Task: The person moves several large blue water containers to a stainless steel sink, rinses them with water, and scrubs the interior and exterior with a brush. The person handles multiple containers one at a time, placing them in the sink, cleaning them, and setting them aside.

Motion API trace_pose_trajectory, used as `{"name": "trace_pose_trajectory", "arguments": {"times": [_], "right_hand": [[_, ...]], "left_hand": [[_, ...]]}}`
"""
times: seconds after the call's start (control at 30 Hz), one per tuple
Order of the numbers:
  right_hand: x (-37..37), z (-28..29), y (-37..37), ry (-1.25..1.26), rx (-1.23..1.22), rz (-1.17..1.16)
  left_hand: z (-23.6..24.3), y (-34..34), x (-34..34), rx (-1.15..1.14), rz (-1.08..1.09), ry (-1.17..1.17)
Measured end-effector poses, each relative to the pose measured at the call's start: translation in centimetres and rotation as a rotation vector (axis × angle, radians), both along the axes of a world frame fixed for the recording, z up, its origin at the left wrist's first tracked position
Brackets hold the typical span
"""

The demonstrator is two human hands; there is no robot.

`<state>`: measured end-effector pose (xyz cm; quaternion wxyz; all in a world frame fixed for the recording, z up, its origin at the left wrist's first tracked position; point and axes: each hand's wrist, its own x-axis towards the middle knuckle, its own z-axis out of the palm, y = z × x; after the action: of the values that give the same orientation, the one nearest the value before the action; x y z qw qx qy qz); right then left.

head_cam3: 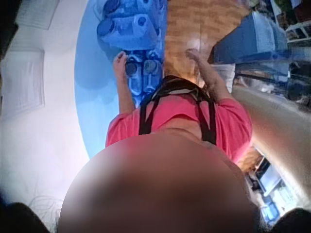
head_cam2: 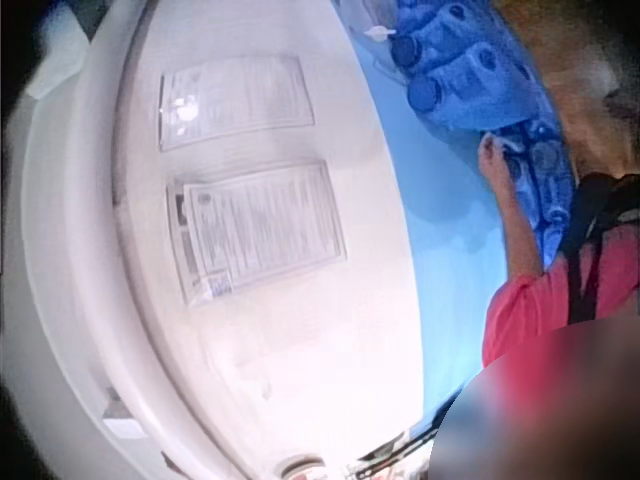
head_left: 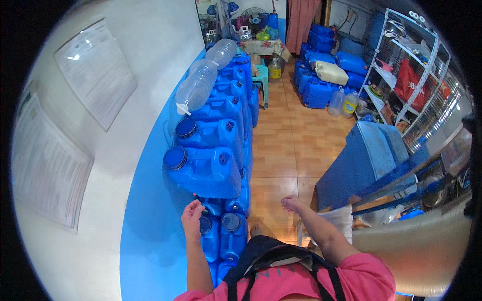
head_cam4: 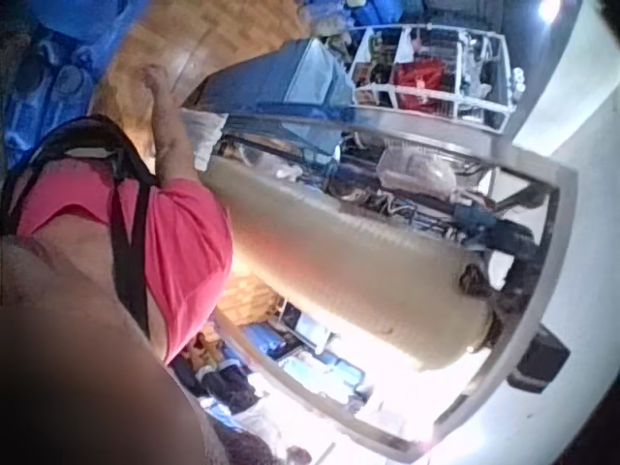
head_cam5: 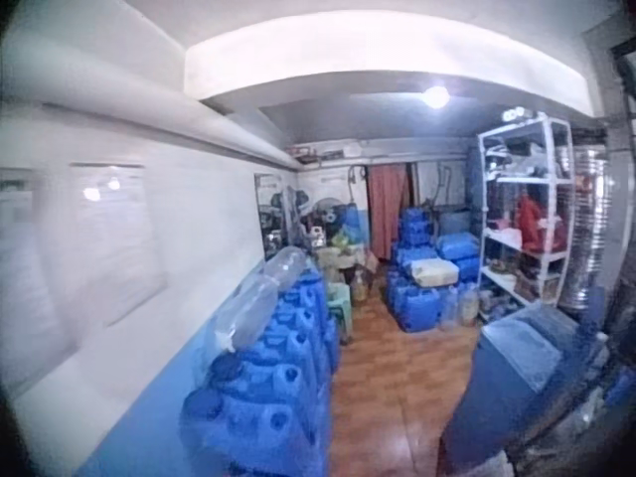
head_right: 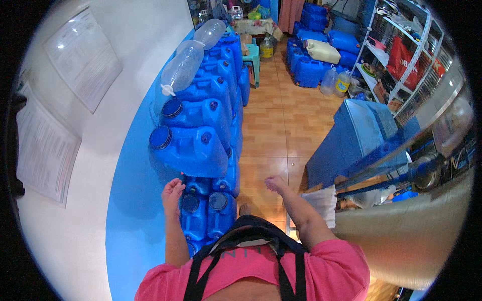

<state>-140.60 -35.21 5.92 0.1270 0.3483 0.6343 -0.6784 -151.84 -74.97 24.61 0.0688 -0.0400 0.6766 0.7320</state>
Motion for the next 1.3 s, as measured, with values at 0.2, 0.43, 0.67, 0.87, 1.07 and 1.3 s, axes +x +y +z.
{"name": "trace_pose_trajectory", "arguments": {"times": [0.2,0.43,0.67,0.87,1.07,1.3], "right_hand": [[-9.1,1.5,8.0,-0.061,-0.147,-0.038],[-22.1,2.5,16.7,0.126,0.282,-0.085],[-41.1,8.6,20.8,0.382,0.814,0.101],[-59.6,16.4,20.6,0.699,0.990,0.353],[-75.7,22.4,16.3,0.872,0.885,0.378],[-86.1,22.4,12.4,0.873,0.761,0.468]], "left_hand": [[2.2,4.3,-10.2,0.096,0.005,-0.026],[4.8,10.3,-20.4,0.298,-0.025,-0.031],[4.1,16.3,-32.0,0.523,0.210,-0.086],[2.4,19.5,-37.7,0.657,0.339,-0.081],[2.6,21.3,-39.0,0.507,0.519,0.021],[3.6,21.0,-39.9,0.552,0.535,0.057]]}}
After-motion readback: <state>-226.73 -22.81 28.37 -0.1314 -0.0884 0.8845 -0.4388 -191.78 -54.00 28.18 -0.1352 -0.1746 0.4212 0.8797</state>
